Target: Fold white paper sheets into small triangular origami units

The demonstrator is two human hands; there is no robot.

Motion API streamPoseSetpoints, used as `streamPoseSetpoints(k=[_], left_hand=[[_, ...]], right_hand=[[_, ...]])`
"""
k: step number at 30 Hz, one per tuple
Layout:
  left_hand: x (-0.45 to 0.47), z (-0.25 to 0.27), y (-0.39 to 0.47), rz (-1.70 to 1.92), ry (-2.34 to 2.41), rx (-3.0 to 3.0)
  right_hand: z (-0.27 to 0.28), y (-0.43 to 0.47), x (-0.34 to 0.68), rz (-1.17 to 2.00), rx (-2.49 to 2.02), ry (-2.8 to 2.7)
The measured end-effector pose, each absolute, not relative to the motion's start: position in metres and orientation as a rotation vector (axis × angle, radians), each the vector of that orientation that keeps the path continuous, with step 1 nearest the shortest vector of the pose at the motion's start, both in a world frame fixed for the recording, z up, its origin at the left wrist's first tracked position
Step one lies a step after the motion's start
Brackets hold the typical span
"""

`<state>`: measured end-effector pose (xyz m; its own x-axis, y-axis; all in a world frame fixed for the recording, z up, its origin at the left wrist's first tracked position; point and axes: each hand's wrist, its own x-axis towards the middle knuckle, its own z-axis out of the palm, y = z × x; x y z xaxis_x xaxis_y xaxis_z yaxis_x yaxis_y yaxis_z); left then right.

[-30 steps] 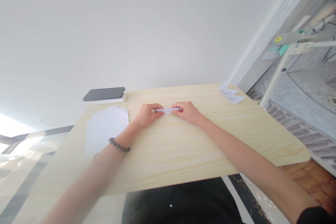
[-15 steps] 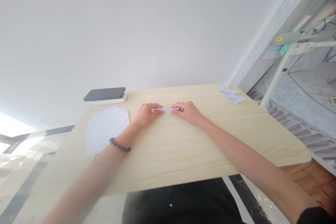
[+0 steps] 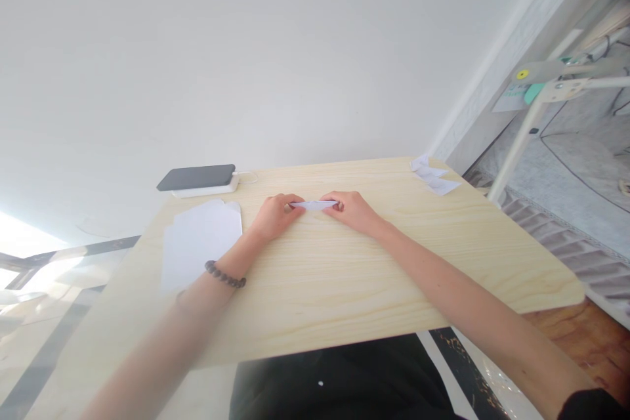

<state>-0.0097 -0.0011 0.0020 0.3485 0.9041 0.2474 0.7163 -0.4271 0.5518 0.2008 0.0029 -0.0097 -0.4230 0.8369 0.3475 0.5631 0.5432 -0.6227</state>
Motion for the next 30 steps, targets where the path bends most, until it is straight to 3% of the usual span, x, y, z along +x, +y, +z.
streamPoseSetpoints(k=[30], left_hand=[[-0.0059, 0.0057, -0.0058, 0.742, 1.412, 2.305]], right_hand=[[-0.0089, 0.0019, 0.1989, 0.591, -1.123, -2.136]])
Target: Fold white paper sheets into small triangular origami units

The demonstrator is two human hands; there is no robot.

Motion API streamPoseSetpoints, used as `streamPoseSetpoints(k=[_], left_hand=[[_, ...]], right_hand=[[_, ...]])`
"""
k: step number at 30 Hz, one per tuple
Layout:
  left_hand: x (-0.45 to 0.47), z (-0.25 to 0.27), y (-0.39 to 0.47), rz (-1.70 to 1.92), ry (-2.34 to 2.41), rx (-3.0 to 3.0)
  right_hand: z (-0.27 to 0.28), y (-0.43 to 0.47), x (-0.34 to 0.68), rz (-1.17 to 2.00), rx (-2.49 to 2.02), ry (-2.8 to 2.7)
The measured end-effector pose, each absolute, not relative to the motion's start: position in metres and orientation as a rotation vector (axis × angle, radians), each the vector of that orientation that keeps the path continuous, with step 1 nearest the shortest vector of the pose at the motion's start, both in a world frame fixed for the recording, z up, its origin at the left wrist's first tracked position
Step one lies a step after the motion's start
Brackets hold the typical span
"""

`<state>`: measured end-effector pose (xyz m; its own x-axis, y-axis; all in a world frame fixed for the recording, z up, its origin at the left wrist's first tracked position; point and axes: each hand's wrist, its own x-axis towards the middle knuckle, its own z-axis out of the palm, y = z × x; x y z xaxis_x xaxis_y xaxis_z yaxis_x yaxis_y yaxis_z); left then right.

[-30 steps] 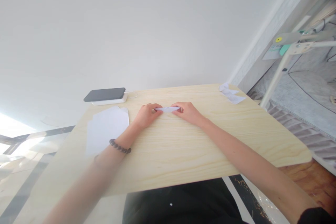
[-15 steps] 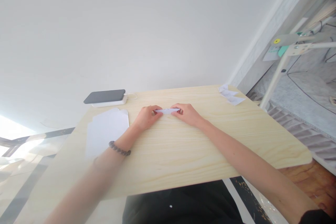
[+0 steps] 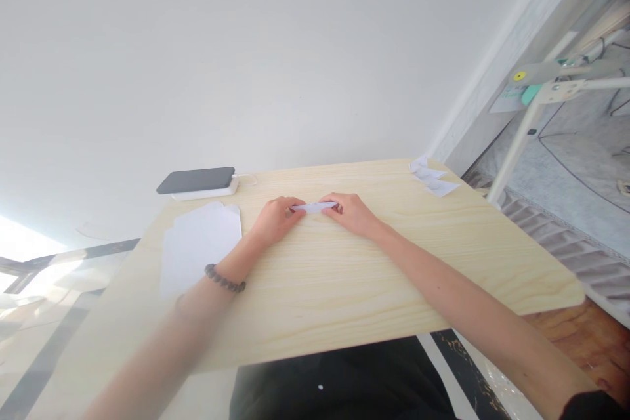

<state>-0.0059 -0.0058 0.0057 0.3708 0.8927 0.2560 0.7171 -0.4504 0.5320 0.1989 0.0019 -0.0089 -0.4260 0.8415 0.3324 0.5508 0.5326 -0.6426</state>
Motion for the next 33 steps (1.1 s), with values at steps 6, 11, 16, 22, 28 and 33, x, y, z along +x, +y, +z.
streamPoseSetpoints(k=[6, 11, 16, 22, 28, 33], left_hand=[[-0.0064, 0.005, -0.0056, 0.737, 1.427, 2.297], [-0.0069, 0.0046, -0.0052, 0.73, 1.422, 2.296], [-0.0067, 0.005, -0.0046, 0.714, 1.404, 2.305], [-0.0059, 0.0067, -0.0064, 0.714, 1.327, 2.342], [-0.0028, 0.0084, -0.0105, 0.737, 1.276, 2.341], [-0.0017, 0.0083, -0.011, 0.788, 1.216, 2.33]], right_hand=[[-0.0099, 0.0012, 0.1974, 0.548, -1.13, -2.142], [-0.0111, 0.0014, 0.1967, 0.515, -1.112, -2.117], [-0.0105, 0.0006, 0.1969, 0.5, -1.105, -2.141], [-0.0115, -0.0001, 0.1963, 0.505, -1.085, -2.172], [-0.0092, -0.0022, 0.1943, 0.423, -1.053, -2.205], [-0.0071, -0.0054, 0.1922, 0.347, -1.046, -2.233]])
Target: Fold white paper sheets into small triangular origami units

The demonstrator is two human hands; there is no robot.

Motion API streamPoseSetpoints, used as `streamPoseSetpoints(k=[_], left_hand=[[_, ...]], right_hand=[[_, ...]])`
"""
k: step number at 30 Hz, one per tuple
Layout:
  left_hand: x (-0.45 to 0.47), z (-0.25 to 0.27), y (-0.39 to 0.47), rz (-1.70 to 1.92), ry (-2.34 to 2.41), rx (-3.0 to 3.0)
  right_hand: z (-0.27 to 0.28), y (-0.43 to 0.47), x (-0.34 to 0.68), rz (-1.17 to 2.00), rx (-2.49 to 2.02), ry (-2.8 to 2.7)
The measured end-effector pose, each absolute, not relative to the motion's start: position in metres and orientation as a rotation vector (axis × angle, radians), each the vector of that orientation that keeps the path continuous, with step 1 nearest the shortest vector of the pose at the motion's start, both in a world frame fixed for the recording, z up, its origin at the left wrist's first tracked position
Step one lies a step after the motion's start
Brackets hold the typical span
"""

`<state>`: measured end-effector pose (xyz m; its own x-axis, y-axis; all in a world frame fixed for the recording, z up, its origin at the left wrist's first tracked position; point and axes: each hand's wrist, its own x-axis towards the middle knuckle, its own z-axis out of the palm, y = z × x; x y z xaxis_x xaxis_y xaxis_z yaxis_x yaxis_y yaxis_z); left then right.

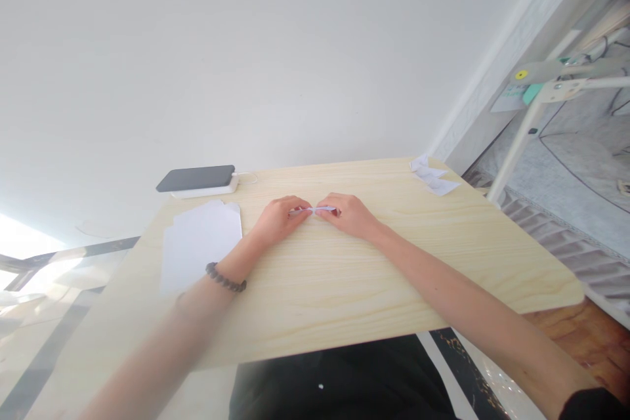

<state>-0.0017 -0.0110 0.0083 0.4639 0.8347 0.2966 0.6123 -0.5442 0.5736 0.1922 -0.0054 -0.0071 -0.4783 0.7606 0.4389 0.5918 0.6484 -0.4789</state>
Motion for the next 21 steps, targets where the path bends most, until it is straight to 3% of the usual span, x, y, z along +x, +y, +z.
streamPoseSetpoints(k=[7, 21], left_hand=[[-0.003, 0.005, -0.01, 0.797, 1.233, 2.495], [-0.013, 0.004, -0.002, 0.843, 1.471, 2.23]], right_hand=[[-0.006, -0.008, 0.189, 0.314, -0.998, -2.288], [-0.009, 0.005, 0.203, 0.471, -1.164, -2.107]])
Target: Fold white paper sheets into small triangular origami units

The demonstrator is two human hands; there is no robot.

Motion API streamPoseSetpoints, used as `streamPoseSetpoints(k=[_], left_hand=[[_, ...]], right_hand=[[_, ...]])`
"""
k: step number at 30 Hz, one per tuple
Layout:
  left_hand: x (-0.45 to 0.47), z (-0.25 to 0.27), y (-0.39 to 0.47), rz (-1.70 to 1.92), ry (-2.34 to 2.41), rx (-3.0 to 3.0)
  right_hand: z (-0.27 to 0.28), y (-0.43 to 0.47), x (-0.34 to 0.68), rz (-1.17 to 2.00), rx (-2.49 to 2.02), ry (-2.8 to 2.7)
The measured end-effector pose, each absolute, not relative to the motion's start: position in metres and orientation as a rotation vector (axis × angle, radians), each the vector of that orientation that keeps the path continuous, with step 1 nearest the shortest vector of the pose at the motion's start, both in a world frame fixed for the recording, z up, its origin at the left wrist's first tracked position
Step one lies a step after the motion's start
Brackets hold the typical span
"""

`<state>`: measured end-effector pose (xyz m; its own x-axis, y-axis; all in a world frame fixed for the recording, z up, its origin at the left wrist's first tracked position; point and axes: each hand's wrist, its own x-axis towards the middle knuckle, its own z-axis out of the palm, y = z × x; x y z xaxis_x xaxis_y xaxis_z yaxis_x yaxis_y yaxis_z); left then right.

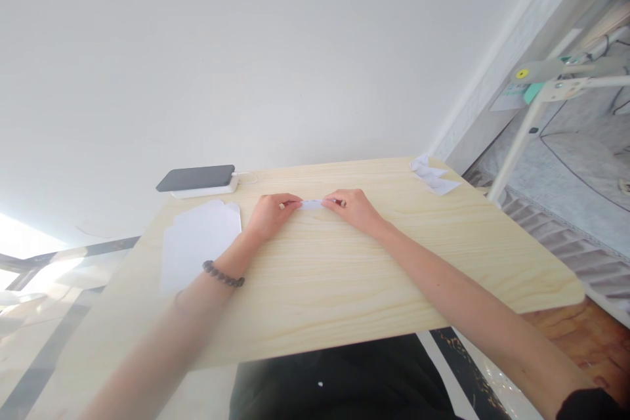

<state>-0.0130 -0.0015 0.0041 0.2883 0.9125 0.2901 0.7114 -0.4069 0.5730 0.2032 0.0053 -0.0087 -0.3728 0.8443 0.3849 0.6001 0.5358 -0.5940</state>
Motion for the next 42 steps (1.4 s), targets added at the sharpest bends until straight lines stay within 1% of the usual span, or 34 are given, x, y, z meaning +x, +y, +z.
streamPoseSetpoints(k=[8, 15, 22, 27, 34, 42], left_hand=[[-0.012, 0.005, 0.003, 0.859, 1.47, 2.321], [-0.012, 0.003, 0.0, 0.859, 1.445, 2.3], [-0.011, 0.003, -0.001, 0.821, 1.318, 2.401], [-0.011, 0.0, -0.001, 0.782, 1.195, 2.521], [-0.011, 0.002, -0.004, 0.829, 1.141, 2.538], [-0.01, 0.006, -0.008, 0.804, 1.119, 2.51]], right_hand=[[-0.006, 0.005, 0.204, 0.395, -1.207, -2.14], [-0.006, 0.004, 0.204, 0.431, -1.19, -2.078], [-0.003, 0.0, 0.201, 0.368, -1.163, -2.163], [0.0, -0.005, 0.2, 0.274, -1.069, -2.281], [0.001, -0.007, 0.199, 0.283, -1.001, -2.324], [-0.004, -0.002, 0.2, 0.279, -0.89, -2.304]])
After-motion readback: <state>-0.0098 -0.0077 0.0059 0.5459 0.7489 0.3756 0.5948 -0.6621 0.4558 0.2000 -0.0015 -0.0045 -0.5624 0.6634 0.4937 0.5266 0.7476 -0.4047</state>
